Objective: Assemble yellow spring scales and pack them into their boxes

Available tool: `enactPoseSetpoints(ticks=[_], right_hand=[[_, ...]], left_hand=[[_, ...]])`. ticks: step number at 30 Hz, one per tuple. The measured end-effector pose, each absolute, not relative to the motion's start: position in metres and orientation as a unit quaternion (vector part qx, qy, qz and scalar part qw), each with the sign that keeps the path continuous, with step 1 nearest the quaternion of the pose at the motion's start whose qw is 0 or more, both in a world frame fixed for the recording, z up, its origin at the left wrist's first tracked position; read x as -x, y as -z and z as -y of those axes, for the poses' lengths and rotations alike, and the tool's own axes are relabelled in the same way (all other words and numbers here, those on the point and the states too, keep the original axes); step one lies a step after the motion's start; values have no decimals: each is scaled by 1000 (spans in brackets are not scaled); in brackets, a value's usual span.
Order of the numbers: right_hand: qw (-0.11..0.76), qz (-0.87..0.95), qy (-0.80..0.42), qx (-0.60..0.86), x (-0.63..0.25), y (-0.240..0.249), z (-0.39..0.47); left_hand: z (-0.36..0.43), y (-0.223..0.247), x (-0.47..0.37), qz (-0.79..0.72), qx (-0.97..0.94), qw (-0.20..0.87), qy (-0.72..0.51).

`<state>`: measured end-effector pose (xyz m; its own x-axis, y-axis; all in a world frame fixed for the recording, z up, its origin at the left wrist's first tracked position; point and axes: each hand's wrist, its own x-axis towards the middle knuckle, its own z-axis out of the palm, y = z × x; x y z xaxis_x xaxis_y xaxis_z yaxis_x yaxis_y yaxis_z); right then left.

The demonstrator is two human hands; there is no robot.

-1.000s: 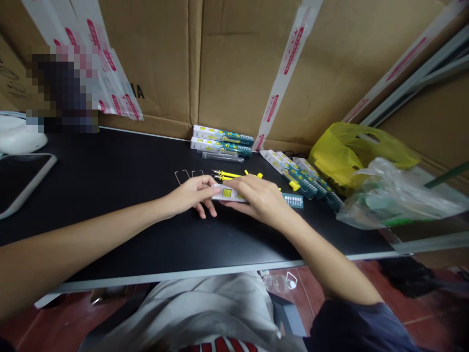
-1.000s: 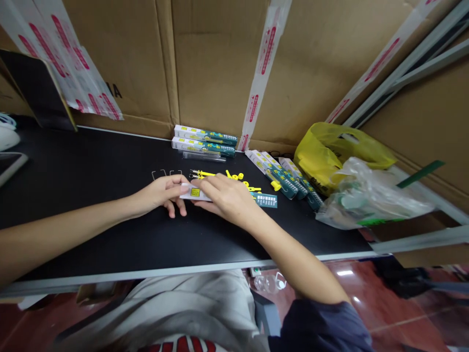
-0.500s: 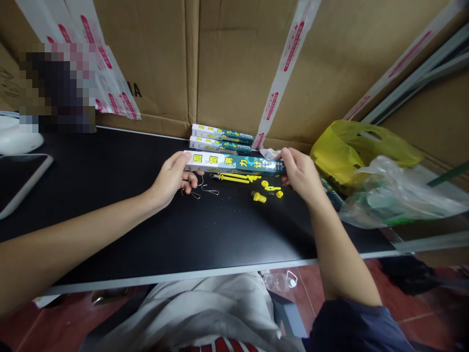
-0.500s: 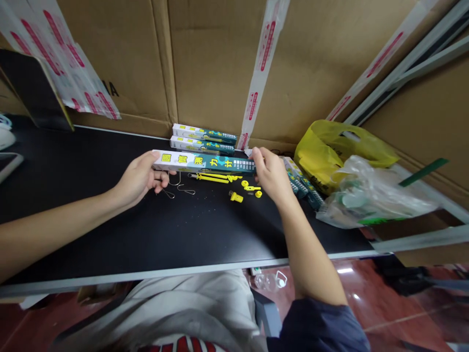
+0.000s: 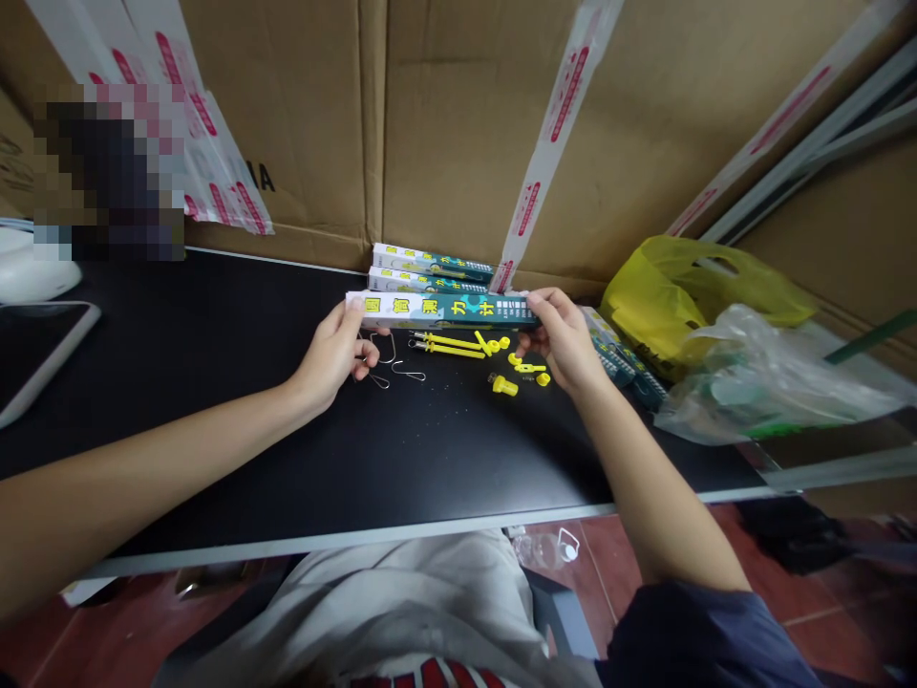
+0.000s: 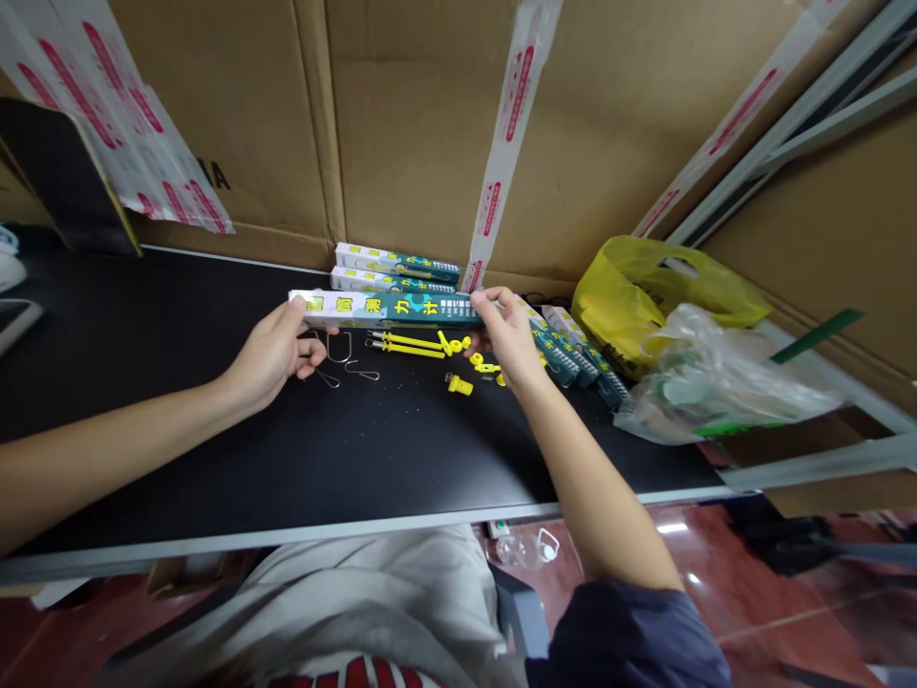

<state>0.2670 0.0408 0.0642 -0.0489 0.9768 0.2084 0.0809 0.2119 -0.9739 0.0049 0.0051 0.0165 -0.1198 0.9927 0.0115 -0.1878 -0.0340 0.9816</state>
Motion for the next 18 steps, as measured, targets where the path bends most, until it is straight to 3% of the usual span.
enactPoseSetpoints(ticks=[6, 13, 18], right_hand=[[534, 535, -486, 439, -265, -51, -49], [549, 523, -460, 462, -257, -38, -51], [563, 521, -442, 466, -260, -39, -56]], left_hand=[[-13, -21, -1, -478, -378, 496, -619], [-16, -15, 3, -497, -424, 409, -637], [-14, -19, 3, -510, -432, 412, -619]])
